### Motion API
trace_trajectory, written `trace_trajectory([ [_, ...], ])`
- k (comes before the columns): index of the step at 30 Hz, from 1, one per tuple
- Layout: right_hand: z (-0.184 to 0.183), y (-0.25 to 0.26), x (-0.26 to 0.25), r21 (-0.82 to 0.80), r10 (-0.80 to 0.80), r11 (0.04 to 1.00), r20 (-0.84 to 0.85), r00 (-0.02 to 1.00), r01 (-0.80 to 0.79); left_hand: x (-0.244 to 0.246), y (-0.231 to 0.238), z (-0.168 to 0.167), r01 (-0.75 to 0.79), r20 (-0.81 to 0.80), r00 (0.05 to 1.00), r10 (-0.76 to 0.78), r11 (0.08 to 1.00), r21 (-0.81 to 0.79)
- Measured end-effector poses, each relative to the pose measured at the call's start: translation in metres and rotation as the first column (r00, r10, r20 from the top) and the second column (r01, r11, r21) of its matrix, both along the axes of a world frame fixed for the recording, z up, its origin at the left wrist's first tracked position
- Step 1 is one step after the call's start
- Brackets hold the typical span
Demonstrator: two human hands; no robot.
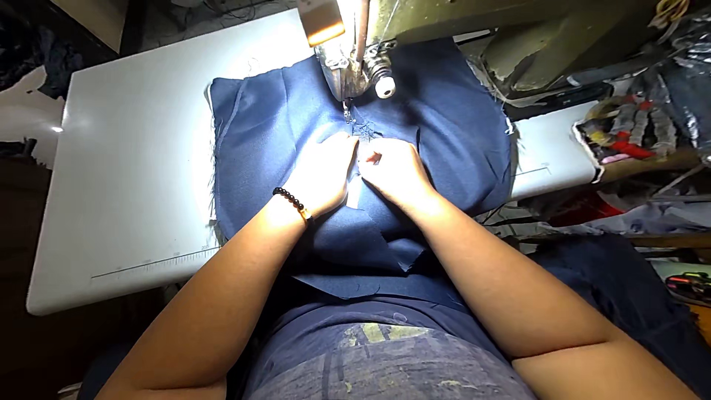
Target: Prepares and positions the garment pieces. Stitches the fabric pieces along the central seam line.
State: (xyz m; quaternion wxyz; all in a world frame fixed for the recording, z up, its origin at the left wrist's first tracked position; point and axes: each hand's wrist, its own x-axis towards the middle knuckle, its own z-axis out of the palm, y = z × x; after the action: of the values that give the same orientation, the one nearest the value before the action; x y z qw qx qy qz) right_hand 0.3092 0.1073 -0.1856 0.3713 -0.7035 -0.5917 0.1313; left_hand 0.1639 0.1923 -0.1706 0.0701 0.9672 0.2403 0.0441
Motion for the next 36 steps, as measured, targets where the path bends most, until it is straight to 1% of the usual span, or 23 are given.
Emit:
trace_trajectory([
  [5, 0.002, 0.001, 0.0, -0.037, 0.007, 0.999, 0.038, 0.999, -0.005, -0.003, 0.002, -0.004, 0.017, 0.013, 1.0, -0.017, 1.0, 0.021],
  [11, 0.003, 0.002, 0.001, -0.033, 0.02, 0.999, 0.051, 0.999, -0.018, -0.008, 0.001, -0.009, 0.0, -0.01, 1.0, -0.001, 0.998, -0.055],
  [15, 0.007, 0.006, 0.002, -0.086, 0.033, 0.996, 0.061, 0.998, -0.028, -0.009, 0.006, -0.012, 0.009, 0.021, 1.0, -0.008, 0.997, -0.082],
  [17, 0.009, 0.011, 0.004, -0.118, 0.044, 0.992, 0.065, 0.997, -0.036, -0.008, 0.013, -0.014, 0.029, 0.052, 0.998, -0.026, 0.997, -0.065],
  [22, 0.013, 0.031, 0.006, -0.142, 0.043, 0.989, 0.099, 0.994, -0.029, -0.006, 0.031, -0.018, 0.105, 0.189, 0.977, -0.097, 0.994, -0.032],
  [26, 0.011, 0.032, 0.011, -0.104, 0.075, 0.992, 0.095, 0.993, -0.065, -0.009, 0.03, -0.021, 0.114, 0.251, 0.962, -0.112, 0.993, 0.005],
  [28, 0.004, 0.025, 0.016, -0.022, 0.129, 0.992, 0.116, 0.985, -0.127, -0.01, 0.028, -0.022, 0.103, 0.279, 0.955, -0.101, 0.995, 0.005],
  [31, -0.005, 0.012, 0.021, 0.107, 0.187, 0.972, 0.196, 0.963, -0.211, -0.011, 0.027, -0.022, 0.104, 0.301, 0.949, -0.095, 0.995, -0.012],
  [34, -0.006, 0.008, 0.022, 0.092, 0.216, 0.963, 0.293, 0.932, -0.252, -0.011, 0.028, -0.023, 0.112, 0.305, 0.947, -0.101, 0.994, -0.017],
  [36, -0.004, 0.008, 0.023, 0.027, 0.26, 0.957, 0.364, 0.894, -0.29, -0.011, 0.028, -0.023, 0.115, 0.311, 0.944, -0.107, 0.993, -0.007],
])
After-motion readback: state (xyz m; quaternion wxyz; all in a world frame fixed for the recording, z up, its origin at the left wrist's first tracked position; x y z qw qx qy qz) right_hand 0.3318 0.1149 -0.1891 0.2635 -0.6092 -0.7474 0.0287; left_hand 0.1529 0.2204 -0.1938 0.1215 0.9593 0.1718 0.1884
